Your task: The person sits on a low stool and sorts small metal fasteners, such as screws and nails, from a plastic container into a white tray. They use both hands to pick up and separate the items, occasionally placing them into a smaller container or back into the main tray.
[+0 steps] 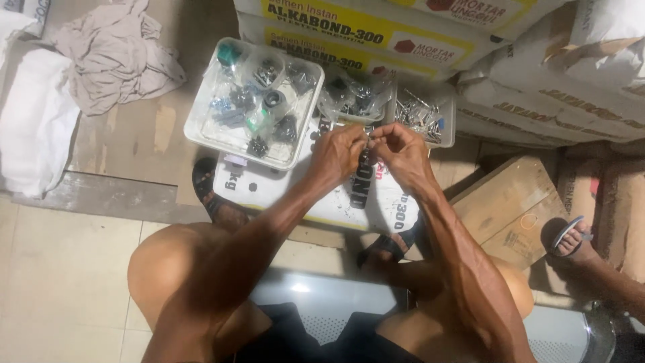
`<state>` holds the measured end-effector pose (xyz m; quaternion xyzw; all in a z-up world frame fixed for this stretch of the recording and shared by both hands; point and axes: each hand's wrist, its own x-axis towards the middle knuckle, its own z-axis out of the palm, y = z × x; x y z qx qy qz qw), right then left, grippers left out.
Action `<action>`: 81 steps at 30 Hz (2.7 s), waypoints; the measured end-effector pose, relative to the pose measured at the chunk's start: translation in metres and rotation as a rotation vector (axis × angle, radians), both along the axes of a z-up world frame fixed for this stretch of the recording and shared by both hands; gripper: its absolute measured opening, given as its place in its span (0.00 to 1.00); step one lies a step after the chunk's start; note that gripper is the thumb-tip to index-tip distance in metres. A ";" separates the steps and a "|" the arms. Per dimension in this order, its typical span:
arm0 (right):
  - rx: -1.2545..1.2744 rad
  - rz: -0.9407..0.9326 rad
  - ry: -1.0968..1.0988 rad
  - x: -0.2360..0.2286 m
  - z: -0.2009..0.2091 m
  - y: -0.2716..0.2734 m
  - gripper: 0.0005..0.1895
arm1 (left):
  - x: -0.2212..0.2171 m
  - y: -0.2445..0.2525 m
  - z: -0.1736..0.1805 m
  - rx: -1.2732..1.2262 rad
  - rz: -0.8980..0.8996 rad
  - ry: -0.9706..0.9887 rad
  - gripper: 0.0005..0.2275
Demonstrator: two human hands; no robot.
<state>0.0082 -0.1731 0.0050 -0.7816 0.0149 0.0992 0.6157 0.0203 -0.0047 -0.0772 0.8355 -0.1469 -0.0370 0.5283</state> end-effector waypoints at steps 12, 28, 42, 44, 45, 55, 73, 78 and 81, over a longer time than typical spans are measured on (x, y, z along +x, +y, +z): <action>-0.277 -0.115 -0.406 -0.014 -0.055 0.016 0.08 | 0.006 -0.009 -0.029 0.003 0.194 0.179 0.04; -0.558 0.052 -0.584 -0.020 -0.104 -0.015 0.08 | 0.011 -0.016 -0.050 0.082 -0.003 0.141 0.07; -0.843 0.198 -0.471 -0.030 -0.144 -0.037 0.09 | 0.019 -0.011 -0.049 0.475 -0.029 0.031 0.06; -0.912 0.251 -0.442 -0.031 -0.191 -0.054 0.08 | 0.003 0.002 0.004 0.469 -0.037 0.230 0.08; -0.912 0.248 -0.437 -0.028 -0.186 -0.056 0.08 | 0.009 -0.003 -0.003 0.470 -0.042 0.232 0.08; -0.912 -0.072 -0.398 0.043 -0.096 -0.082 0.07 | 0.027 -0.011 -0.015 0.083 0.129 0.310 0.07; -0.372 0.042 -0.126 -0.007 -0.021 -0.031 0.06 | 0.000 -0.021 0.006 -0.030 -0.104 0.040 0.03; -0.047 -0.207 -0.194 -0.024 -0.034 0.013 0.08 | 0.012 -0.013 0.000 -0.114 0.117 0.079 0.03; -0.056 -0.231 -0.099 -0.032 -0.034 0.029 0.08 | 0.007 -0.009 0.010 -0.362 0.374 0.566 0.04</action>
